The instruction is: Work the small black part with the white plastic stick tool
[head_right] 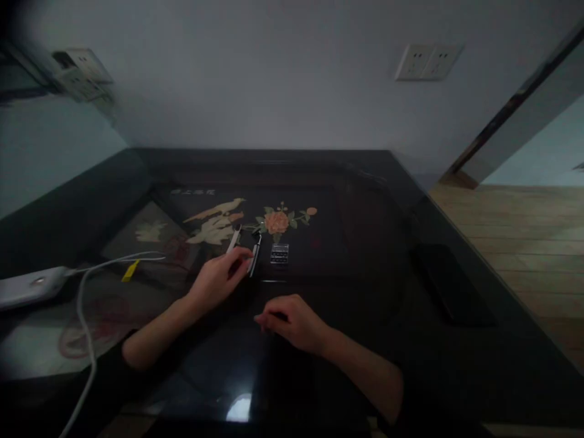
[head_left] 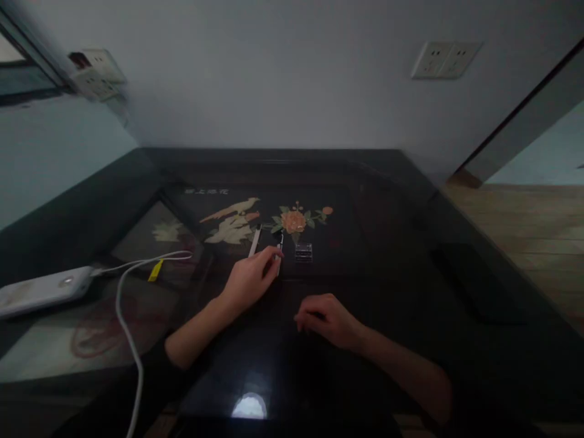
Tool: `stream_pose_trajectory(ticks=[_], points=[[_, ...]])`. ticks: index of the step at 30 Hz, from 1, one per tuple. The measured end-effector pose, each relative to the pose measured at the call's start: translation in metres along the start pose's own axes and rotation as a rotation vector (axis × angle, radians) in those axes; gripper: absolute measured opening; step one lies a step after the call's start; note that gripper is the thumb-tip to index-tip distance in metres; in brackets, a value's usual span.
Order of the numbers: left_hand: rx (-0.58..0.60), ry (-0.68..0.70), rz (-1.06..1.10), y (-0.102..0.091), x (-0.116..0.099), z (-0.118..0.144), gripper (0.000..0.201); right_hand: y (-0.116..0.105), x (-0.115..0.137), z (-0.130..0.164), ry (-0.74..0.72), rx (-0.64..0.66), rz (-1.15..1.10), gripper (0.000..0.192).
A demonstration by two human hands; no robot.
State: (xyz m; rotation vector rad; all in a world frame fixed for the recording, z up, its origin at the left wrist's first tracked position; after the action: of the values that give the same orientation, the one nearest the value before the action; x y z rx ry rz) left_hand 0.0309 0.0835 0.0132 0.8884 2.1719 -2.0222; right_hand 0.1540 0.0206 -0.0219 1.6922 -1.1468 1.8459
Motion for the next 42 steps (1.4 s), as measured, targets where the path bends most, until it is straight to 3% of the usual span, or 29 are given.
stream_pose_trajectory(ticks=[3,12,18,25,29,33,35,38,42], points=[[0.055,-0.077,-0.205,0.006,0.006,-0.012,0.021,0.000,0.002,0.000,-0.016,-0.001,0.020,0.056],[0.068,-0.183,-0.397,0.007,0.012,-0.035,0.028,0.001,0.001,0.001,-0.050,0.013,0.054,0.056],[0.104,-0.171,-0.402,0.016,0.012,-0.035,0.037,0.000,0.002,0.000,-0.061,0.014,0.061,0.054],[0.101,-0.199,-0.302,0.018,0.014,-0.036,0.029,0.002,0.003,-0.001,-0.047,0.023,0.075,0.056],[0.077,-0.188,-0.141,0.010,0.012,-0.034,0.026,-0.004,0.007,0.001,-0.035,-0.008,0.047,0.057],[0.133,-0.102,0.125,0.010,-0.004,-0.024,0.029,-0.040,0.016,0.006,-0.010,-0.266,0.021,0.055],[0.190,-0.078,0.297,0.019,-0.014,-0.015,0.038,-0.065,0.018,0.013,0.028,-0.473,-0.049,0.051],[0.265,-0.145,0.930,0.042,-0.026,0.002,0.047,-0.087,0.019,0.023,0.047,-0.708,-0.175,0.039],[0.276,-0.163,1.144,0.060,-0.032,0.017,0.051,-0.081,0.015,0.023,0.058,-0.781,-0.338,0.027]])
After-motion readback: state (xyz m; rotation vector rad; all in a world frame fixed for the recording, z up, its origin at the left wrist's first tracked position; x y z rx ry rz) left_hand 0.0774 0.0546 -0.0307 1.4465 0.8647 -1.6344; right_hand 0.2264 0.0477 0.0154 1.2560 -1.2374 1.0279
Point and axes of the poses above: each hand's wrist, its own z-axis away from the middle knuckle, its own y-axis out of the palm, x = y × z, the point moved 9 cm from there along -z, towards the middle knuckle, and after that the axes turned 1 degree about -z, right-handed, at the moved point
